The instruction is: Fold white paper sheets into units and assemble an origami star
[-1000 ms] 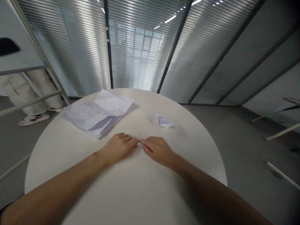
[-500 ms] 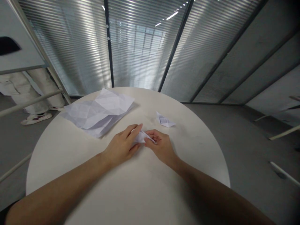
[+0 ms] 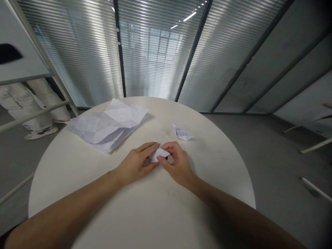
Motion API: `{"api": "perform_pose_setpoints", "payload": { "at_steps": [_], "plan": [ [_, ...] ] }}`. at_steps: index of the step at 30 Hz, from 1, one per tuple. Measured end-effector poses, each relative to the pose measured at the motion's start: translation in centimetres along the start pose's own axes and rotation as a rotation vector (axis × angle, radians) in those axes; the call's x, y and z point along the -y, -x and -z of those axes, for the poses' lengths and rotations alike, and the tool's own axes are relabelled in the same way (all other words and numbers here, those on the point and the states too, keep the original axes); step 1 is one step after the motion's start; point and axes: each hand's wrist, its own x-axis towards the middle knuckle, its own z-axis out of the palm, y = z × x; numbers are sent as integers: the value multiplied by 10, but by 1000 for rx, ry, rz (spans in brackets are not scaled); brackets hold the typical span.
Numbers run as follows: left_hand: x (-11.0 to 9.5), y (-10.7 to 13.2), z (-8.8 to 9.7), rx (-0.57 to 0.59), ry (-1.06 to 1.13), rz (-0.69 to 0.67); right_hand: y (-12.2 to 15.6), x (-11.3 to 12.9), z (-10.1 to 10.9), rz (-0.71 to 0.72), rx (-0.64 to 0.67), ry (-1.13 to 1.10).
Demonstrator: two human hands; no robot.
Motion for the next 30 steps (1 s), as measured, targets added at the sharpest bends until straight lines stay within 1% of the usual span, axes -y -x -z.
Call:
{"api": "perform_pose_setpoints", "payload": {
  "at_steps": [3,5,7,11,14,17,19,21,25,28,30],
  "plan": [
    [-2,-3,0,-40,215,117,-2,-2,-2,13,13,-106],
    [-2,-4,-2,-64,337,172,-4,-5,-3,-37,30,-183],
    [-1,-4,-5,-59,421,211,-6,-8,-4,-92,53,-266],
    [2,-3,-9,-15,520,301,-7,-13,-4,-131,105,-371],
    [4,-3,-10,-12,567,379,-8,-13,-2,-142,138,-393],
    [6,-2,-11,-4,615,415,-9,-12,0,-134,167,-387],
    [6,-1,-10,17,623,418,-9,-12,1,-106,174,-359],
    [6,-1,-9,23,615,393,-9,-13,1,-63,149,-292],
    [12,-1,-6,-39,501,250,-8,-18,0,7,107,-145],
    [17,0,-4,-49,366,162,-7,-21,0,-51,106,-126],
    [18,0,-2,-29,255,133,-6,-22,2,-87,86,-60]
  ]
}}
